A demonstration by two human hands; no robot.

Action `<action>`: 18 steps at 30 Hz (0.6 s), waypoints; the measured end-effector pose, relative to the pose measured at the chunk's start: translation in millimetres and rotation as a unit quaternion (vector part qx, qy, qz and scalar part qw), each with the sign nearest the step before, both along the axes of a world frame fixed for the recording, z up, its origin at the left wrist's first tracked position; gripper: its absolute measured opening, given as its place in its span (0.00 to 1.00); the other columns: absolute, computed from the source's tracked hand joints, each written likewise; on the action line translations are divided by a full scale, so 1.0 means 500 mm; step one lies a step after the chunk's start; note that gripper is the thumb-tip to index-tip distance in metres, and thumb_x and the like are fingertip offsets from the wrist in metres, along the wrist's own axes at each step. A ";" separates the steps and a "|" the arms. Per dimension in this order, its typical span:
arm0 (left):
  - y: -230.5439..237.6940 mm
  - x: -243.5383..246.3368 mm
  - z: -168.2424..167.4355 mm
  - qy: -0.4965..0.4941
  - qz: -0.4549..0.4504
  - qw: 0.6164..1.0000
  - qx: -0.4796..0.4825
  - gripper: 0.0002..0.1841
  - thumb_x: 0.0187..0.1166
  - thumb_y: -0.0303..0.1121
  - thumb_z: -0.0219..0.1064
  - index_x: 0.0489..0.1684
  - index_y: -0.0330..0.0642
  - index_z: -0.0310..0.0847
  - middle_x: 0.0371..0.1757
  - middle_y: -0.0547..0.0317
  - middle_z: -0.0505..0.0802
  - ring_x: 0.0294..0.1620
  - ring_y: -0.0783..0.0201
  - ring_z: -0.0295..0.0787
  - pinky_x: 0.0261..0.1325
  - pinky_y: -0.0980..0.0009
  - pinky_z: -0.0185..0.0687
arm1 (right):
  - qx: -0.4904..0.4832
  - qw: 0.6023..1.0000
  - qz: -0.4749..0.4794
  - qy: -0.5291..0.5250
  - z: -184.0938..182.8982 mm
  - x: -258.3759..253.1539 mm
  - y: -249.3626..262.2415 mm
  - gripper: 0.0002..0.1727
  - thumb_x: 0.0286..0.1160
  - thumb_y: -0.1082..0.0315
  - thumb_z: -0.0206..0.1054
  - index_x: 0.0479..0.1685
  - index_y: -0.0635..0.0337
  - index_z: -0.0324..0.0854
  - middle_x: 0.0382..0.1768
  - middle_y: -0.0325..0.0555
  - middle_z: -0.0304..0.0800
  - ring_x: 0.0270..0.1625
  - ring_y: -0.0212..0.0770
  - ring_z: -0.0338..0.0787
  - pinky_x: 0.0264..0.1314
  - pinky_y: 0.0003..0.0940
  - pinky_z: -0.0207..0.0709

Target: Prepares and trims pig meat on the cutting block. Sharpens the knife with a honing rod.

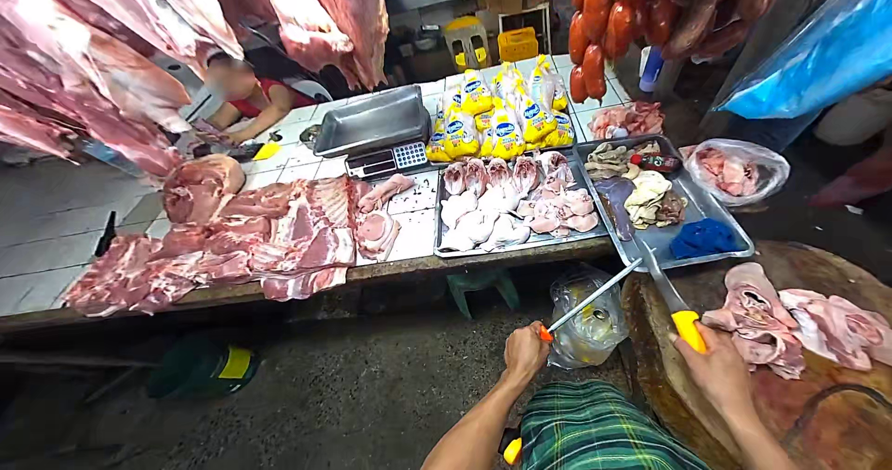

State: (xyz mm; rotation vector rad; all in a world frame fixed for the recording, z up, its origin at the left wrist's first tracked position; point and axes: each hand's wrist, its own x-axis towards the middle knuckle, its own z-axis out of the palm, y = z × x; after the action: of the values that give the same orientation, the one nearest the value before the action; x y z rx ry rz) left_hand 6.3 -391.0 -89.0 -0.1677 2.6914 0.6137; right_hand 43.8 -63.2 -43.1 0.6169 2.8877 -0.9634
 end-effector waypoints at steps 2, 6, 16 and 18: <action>-0.029 -0.020 0.005 0.000 -0.001 1.000 -0.006 0.14 0.78 0.45 0.62 0.47 0.50 0.88 0.42 0.53 0.95 0.49 0.50 0.94 0.50 0.45 0.86 | -0.035 0.999 -0.003 -0.001 -0.028 -0.014 0.013 0.32 0.81 0.47 0.71 0.78 0.58 0.80 0.65 0.66 0.87 0.70 0.66 0.85 0.74 0.69 0.73; -0.093 -0.054 0.010 -0.006 0.003 0.999 -0.046 0.14 0.78 0.44 0.61 0.49 0.50 0.88 0.44 0.52 0.96 0.51 0.49 0.95 0.51 0.45 0.87 | -0.077 0.996 -0.004 -0.054 -0.071 0.053 0.001 0.31 0.77 0.46 0.73 0.68 0.64 0.83 0.50 0.66 0.91 0.54 0.64 0.90 0.61 0.70 0.78; -0.088 -0.049 -0.057 0.034 -0.074 0.996 0.044 0.14 0.74 0.46 0.66 0.42 0.47 0.89 0.35 0.54 0.94 0.42 0.51 0.94 0.46 0.46 0.86 | -0.579 0.807 -0.113 -0.023 0.078 -0.169 -0.169 0.20 0.91 0.47 0.56 0.64 0.53 0.72 0.25 0.41 0.79 0.19 0.37 0.80 0.23 0.34 0.81; -0.090 -0.044 -0.054 0.034 -0.072 0.996 0.045 0.14 0.75 0.46 0.66 0.42 0.46 0.89 0.35 0.53 0.94 0.41 0.51 0.94 0.45 0.45 0.85 | -0.569 0.815 -0.093 -0.061 0.057 -0.129 -0.183 0.21 0.92 0.49 0.56 0.67 0.56 0.71 0.29 0.43 0.80 0.20 0.38 0.81 0.22 0.34 0.82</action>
State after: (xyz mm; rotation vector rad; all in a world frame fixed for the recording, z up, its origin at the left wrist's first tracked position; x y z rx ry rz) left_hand -15.9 -436.0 -116.1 0.0721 2.7040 0.7049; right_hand -20.9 -154.8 -14.6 0.7357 1.6091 -2.2088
